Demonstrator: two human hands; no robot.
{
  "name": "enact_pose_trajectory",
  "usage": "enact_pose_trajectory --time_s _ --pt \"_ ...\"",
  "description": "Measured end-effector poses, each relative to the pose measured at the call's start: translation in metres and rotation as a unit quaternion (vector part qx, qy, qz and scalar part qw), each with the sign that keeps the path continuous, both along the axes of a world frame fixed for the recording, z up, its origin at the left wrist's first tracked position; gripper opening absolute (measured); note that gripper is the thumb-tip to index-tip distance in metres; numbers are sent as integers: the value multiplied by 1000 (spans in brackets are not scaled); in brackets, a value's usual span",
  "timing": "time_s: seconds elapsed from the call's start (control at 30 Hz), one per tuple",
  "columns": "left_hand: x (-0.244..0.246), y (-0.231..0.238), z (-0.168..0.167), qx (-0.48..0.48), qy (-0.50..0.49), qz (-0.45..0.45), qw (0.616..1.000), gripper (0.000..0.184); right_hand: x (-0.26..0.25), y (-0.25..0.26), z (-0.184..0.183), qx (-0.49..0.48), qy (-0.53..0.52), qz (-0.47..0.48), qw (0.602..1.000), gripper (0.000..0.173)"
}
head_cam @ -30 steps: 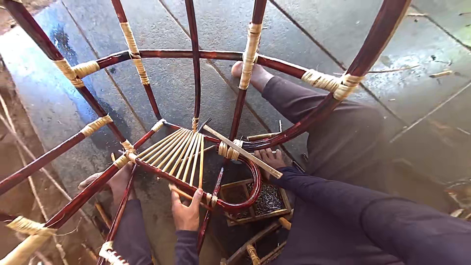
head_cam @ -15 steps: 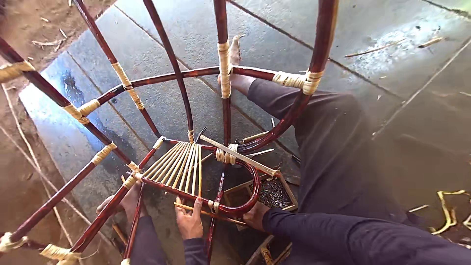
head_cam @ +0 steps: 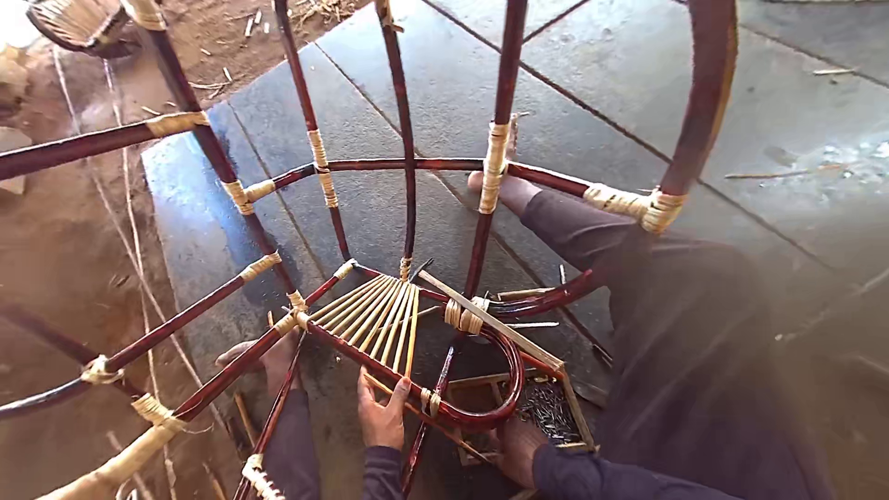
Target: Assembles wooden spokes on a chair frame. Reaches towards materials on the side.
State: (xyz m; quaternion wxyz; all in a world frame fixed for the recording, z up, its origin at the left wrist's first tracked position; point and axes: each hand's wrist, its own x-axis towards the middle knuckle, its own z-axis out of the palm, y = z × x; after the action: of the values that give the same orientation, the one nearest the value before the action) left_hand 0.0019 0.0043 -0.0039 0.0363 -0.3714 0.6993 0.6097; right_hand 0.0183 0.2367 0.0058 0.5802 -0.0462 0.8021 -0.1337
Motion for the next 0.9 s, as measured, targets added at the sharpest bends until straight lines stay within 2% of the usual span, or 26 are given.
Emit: enact_pose_trajectory --time_s 0.1,0.13,0.17,0.23,0.27,0.33,0.4,0.47,0.57,0.8,0.9 --pt "1 1 -1 -14 -11 -12 1000 94 13 26 6 -81 63 28 994 27" --pt "3 0 -1 -15 -17 -16 1000 94 17 36 14 -140 108 40 983 25" --pt "2 0 -1 -13 -17 -19 1000 94 17 43 23 -214 175 33 961 25" --pt "3 -1 0 -4 -15 -15 1000 94 2 42 33 -342 320 -43 883 20" --pt "4 -1 1 -1 -16 -14 1000 94 -11 32 34 -383 354 -96 848 20" --pt "4 -1 1 4 -12 -18 1000 97 -40 5 23 -422 374 -162 810 18" --pt "3 0 1 8 0 -13 1000 97 -61 -25 5 -424 350 -197 811 18" --pt "4 1 1 9 8 -9 1000 94 -78 -48 -7 -418 255 -251 835 19" --pt "6 2 0 10 19 -9 1000 91 -90 -66 -22 -447 179 -319 816 8" --pt "5 1 -1 24 31 -15 999 96 -78 -78 -30 -500 276 -291 768 5" --pt "4 2 -1 37 36 -5 999 96 -78 -79 -29 -497 296 -281 766 5"
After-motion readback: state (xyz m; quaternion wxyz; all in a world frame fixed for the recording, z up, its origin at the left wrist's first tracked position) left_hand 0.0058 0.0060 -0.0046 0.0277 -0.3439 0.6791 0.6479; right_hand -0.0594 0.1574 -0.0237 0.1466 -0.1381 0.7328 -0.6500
